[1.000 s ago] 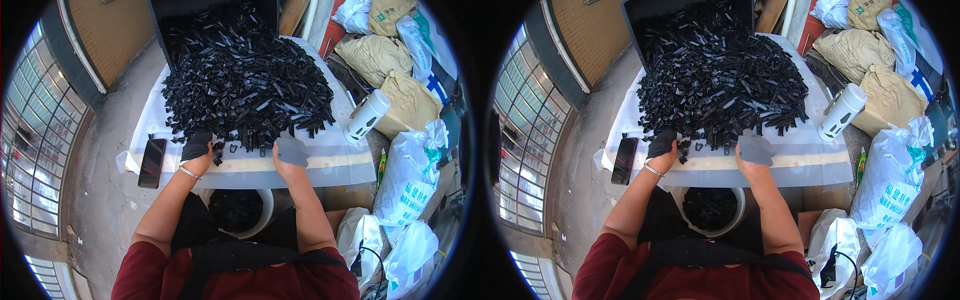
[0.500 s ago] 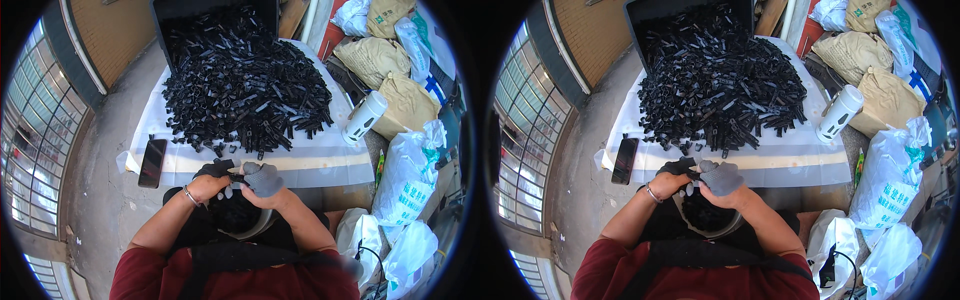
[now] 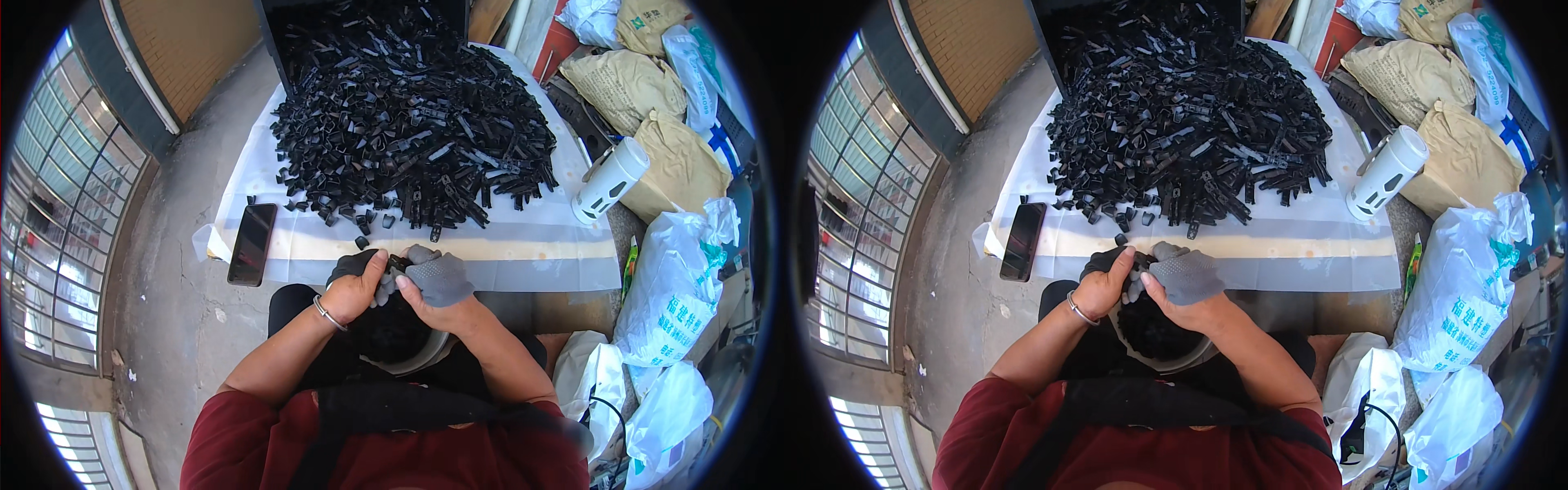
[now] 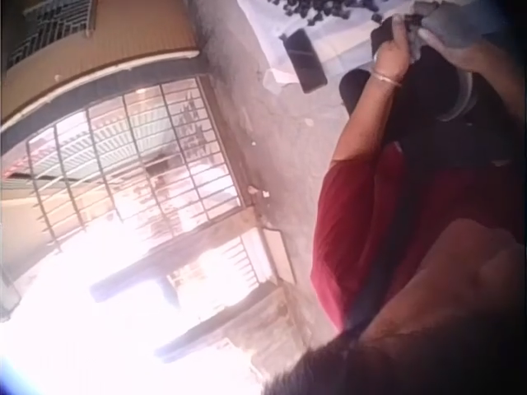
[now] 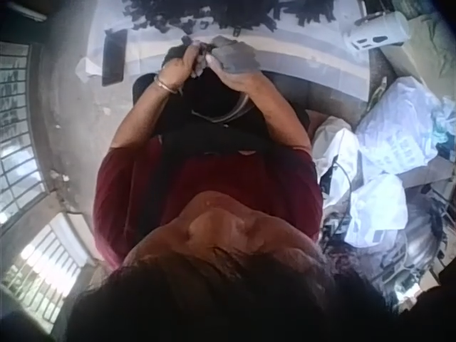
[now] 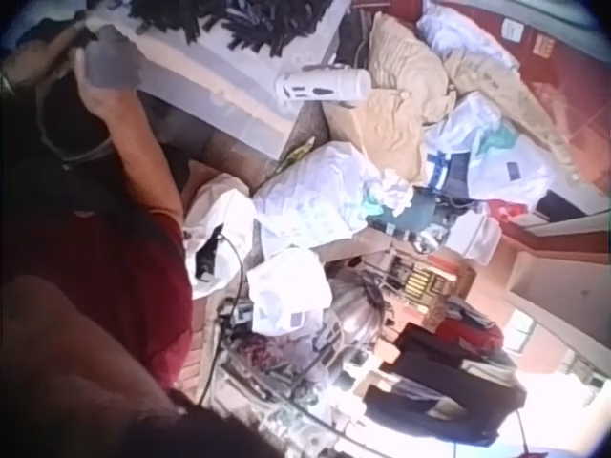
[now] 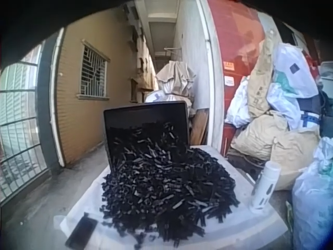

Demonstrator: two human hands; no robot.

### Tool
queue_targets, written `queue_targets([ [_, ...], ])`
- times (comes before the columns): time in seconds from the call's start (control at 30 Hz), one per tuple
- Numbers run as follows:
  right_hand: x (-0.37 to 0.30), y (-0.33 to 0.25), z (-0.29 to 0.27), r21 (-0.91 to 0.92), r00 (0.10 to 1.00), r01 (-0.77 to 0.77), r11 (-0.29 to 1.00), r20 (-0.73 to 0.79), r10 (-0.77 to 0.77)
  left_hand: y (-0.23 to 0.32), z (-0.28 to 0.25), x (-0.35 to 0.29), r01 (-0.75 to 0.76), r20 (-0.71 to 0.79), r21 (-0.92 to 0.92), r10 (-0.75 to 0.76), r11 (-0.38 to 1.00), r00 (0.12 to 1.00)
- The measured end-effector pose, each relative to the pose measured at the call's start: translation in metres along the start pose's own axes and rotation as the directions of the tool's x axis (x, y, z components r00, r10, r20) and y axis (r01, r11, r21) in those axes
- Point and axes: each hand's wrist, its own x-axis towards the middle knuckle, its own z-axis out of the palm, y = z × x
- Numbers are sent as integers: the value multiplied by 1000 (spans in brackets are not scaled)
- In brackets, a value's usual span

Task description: Sort small black plastic components from a large pile and place them into a bucket.

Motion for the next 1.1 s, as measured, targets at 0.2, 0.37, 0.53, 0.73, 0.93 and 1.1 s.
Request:
queue_targets([
  [0.2, -5, -3, -10, -267, 994, -7, 964, 105, 36, 5, -8, -1, 165, 12, -183, -166, 969, 986],
  [0.37, -1, -14, -8, -428, 988, 15, 904, 148, 54, -11, -6, -1, 136, 64, -125, -128, 983, 990],
  [0.53, -6, -1, 13, -456, 985, 148, 878, -16, -174, 15, -1, -7, -156, 10, 228, 158, 961, 987],
  [0.73, -13, 10, 24, -214, 979, 204, 955, 37, -200, 11, -12, -8, -134, 125, 372, 94, 918, 988],
  [0.93, 13, 41, -14, -554, 999, -42, 832, 4, 53, -13, -36, 21, -79, 14, 737, 102, 671, 995],
  [1.1, 29, 54, -15, -684, 983, 91, 723, -52, -174, -28, -23, 34, -143, -2, 781, 231, 608, 973],
])
